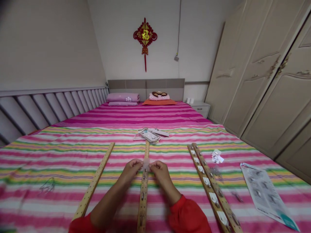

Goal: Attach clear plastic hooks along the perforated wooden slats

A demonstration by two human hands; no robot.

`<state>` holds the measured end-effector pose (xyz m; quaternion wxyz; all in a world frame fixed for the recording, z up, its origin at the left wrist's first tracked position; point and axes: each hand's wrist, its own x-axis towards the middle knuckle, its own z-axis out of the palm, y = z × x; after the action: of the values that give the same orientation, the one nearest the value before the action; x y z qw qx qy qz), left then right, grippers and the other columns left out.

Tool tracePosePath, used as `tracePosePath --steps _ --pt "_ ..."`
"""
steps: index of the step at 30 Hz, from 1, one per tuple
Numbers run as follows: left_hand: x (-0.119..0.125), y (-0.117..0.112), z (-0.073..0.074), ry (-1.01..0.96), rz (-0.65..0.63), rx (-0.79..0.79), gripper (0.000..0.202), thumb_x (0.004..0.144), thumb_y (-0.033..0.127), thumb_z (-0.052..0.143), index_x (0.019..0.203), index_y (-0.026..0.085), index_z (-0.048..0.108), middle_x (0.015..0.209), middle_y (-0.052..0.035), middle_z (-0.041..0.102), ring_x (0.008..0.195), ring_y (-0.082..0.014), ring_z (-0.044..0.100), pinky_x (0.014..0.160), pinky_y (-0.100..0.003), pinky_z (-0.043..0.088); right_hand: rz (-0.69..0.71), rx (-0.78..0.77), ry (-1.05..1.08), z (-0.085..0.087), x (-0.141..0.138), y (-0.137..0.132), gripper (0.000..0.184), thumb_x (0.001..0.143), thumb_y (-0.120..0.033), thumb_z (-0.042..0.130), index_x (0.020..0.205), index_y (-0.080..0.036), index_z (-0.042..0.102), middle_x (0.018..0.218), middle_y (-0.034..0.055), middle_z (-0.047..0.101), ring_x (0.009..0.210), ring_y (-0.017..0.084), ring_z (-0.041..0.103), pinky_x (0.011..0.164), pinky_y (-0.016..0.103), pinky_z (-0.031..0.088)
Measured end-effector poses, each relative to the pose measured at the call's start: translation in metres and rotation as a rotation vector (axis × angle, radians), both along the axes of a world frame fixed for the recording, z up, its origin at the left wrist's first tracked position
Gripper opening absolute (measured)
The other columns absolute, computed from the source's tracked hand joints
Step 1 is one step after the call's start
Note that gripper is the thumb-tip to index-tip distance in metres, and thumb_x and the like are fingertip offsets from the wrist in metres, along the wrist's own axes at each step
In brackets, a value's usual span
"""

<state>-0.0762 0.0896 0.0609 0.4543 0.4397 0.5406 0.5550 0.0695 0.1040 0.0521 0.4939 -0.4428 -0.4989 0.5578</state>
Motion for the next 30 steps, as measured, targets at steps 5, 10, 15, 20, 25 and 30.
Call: tracePosePath --steps 5,10,15,20,25,30 --pt "-0.009 0.046 -0.002 0.022 0.016 0.0 0.019 0.054 0.032 0.071 0.055 0.016 0.06 0.045 0.006 0.051 0.047 -0.0094 0.047 0.051 -0.022 0.036 -0.031 -0.005 -0.001 -0.003 -0.01 0.047 0.025 0.052 -0.037 0.068 0.045 -0.019 0.053 0.035 -0.0073 0.041 0.036 0.007 0.03 0.039 0.022 0.02" --pt "-0.015 0.08 -0.012 0.062 0.003 -0.024 0.017 0.055 0.029 0.072 0.054 0.015 0.062 0.044 0.0047 0.054 0.049 -0.0107 0.051 0.051 -0.022 0.037 -0.061 -0.021 -0.002 -0.015 -0.016 0.079 0.02 0.054 -0.031 0.065 0.046 -0.019 0.052 0.034 -0.0083 0.039 0.035 0.007 0.03 0.039 0.022 0.02" --pt "-0.018 0.106 -0.03 0.114 -0.016 -0.074 0.022 0.067 0.032 0.071 0.059 0.013 0.062 0.053 0.0025 0.059 0.054 -0.0118 0.057 0.054 -0.023 0.042 -0.09 -0.038 0.022 -0.029 -0.023 0.097 0.019 0.053 -0.028 0.064 0.045 -0.019 0.05 0.034 -0.0077 0.04 0.036 0.007 0.032 0.039 0.023 0.023" --pt "-0.019 0.118 -0.045 0.189 -0.051 -0.153 0.024 0.086 0.033 0.057 0.099 0.013 0.061 0.096 -0.0033 0.064 0.079 -0.0141 0.062 0.07 -0.032 0.053 -0.112 -0.042 0.065 -0.043 -0.031 0.103 0.018 0.052 -0.028 0.063 0.045 -0.018 0.05 0.04 -0.0051 0.047 0.04 0.007 0.037 0.042 0.022 0.028" --pt "-0.022 0.119 -0.055 0.238 -0.052 -0.208 0.031 0.086 0.033 0.057 0.111 0.015 0.057 0.112 -0.006 0.06 0.093 -0.0195 0.061 0.078 -0.038 0.053 -0.107 -0.045 0.08 -0.053 -0.034 0.105 0.017 0.051 -0.028 0.065 0.046 -0.016 0.054 0.042 -0.003 0.051 0.043 0.008 0.041 0.044 0.023 0.031" --pt "-0.022 0.119 -0.061 0.255 -0.052 -0.236 0.033 0.086 0.034 0.057 0.112 0.015 0.057 0.114 -0.0062 0.06 0.094 -0.0201 0.061 0.078 -0.038 0.053 -0.118 -0.058 0.072 -0.059 -0.036 0.107 0.017 0.051 -0.027 0.065 0.045 -0.017 0.053 0.04 -0.0044 0.049 0.042 0.008 0.039 0.043 0.022 0.029"
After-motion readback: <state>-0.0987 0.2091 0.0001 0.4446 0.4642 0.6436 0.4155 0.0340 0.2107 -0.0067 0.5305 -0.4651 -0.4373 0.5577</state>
